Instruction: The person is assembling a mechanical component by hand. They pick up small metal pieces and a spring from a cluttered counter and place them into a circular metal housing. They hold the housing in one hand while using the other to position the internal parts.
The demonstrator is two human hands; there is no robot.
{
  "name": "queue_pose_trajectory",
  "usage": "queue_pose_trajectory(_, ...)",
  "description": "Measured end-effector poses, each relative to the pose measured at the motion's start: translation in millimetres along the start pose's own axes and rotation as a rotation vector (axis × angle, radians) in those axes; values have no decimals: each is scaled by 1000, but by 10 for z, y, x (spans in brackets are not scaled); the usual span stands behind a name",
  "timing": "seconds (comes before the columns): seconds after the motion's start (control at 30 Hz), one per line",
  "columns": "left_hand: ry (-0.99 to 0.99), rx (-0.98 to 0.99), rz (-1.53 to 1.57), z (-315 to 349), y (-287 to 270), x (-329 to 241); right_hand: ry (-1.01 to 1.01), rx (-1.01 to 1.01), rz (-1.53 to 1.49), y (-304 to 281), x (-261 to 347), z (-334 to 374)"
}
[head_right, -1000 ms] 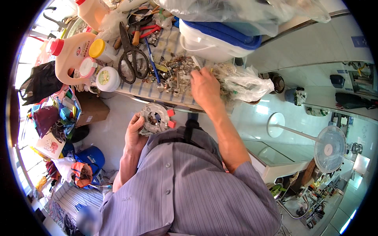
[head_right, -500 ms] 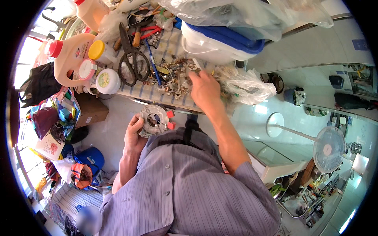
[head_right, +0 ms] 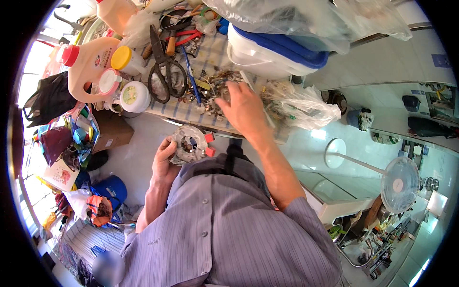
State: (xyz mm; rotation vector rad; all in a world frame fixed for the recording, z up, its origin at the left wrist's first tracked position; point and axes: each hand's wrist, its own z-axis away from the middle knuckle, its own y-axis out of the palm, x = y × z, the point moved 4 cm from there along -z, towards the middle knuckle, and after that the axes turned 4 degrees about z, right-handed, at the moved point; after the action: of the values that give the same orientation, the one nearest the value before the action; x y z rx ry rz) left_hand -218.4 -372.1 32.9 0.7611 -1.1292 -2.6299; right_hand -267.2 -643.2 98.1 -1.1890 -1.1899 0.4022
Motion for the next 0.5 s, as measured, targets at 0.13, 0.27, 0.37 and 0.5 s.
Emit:
queue_pose_trajectory(0.13, 10, 16, 9, 19, -23, 1, -23, 52, 95, 63, 230, -61)
queue_pose_trajectory(0.27, 5, 0, 32, 46, -43, -2, -30, 70, 122, 176, 329, -194)
queue_pose_trajectory(0.37, 10, -15, 35, 62, -70, -6, -60, 94, 120, 273, 254, -327)
queue_pose_trajectory(0.5, 28, -25, 41, 95, -123, -25, -111, -18, 88, 261, 133, -478)
